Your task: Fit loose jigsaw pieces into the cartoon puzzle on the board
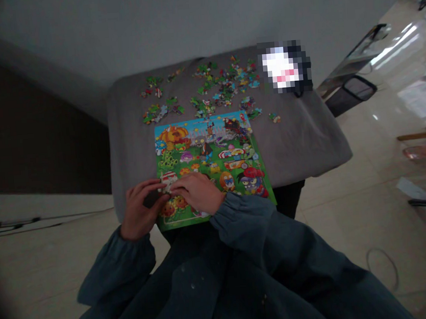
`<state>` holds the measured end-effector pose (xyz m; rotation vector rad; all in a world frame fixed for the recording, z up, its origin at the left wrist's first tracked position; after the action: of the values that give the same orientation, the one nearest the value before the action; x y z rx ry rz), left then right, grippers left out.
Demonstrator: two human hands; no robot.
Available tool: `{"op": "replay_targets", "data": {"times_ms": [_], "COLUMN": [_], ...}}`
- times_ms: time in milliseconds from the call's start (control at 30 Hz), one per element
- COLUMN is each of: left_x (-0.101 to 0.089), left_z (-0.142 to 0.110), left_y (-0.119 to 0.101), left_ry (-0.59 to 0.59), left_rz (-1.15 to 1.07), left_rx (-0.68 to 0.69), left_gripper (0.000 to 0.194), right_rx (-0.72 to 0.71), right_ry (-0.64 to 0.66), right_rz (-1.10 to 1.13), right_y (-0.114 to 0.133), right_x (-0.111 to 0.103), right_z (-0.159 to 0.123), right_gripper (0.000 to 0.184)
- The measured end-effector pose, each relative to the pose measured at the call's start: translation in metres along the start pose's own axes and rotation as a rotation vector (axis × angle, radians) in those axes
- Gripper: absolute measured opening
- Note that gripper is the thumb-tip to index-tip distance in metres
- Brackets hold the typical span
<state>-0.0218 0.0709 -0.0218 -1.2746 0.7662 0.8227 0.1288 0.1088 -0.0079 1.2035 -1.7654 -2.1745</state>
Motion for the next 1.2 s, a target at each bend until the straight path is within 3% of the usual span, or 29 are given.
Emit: {"op": "replay_targets", "data": {"times_ms": [233, 400, 600, 800, 900, 1033, 1100, 1200], "left_x": [0.002, -0.001, 0.0, -0.008, -0.026, -0.05, -0.055, -0.056], "left_z": [-0.001, 0.0, -0.003, 0.006, 0.023, 0.056, 0.077, 0.11], "left_y": [0.004, 0.005, 0.009, 0.01, 0.011, 0.018, 0.024, 0.036], "left_ry": [0.008, -0.006, -0.003, 0.02, 0.008, -0.023, -0.012, 0.038], "left_rz": [0.002, 0.004, 0.02, 0.053, 0.109, 0.195, 0.211, 0.212], "left_rx": [-0.005, -0.001, -0.013, -0.003, 0.04, 0.099, 0.113, 0.104], "left_gripper": [0.021, 0.021, 0.022, 0.024, 0.027, 0.033, 0.035, 0.037], "right_rx": [-0.137, -0.133, -0.233, -0.213, -0.223, -0.271, -0.258, -0.118], "right_ry": [0.041, -0.028, -0.078, -0.113, -0.152, -0.328, -0.441, -0.653], "right_rz": [-0.214, -0.368, -0.581, -0.547, -0.444, -0.317, -0.287, -0.278], "right_y": [0.01, 0.009, 0.025, 0.034, 0.044, 0.047, 0.031, -0.018], "right_x": [0.01, 0.011, 0.024, 0.022, 0.001, -0.056, -0.09, -0.142], "right_z": [0.0, -0.003, -0.023, -0.041, -0.047, -0.066, -0.082, -0.113], "right_gripper": [0.016, 0.016, 0.014, 0.025, 0.029, 0.03, 0.03, 0.029]}}
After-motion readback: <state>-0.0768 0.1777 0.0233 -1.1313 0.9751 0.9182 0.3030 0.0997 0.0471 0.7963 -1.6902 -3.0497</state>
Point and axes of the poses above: each hand's wrist, its own z-axis towards the middle knuckle, its own x-axis out of the palm, y = z × x, the point moved 8 cm from there along z, towards the middle knuckle, and after that the axes turned 7 degrees about z, right-handed, at the moved point
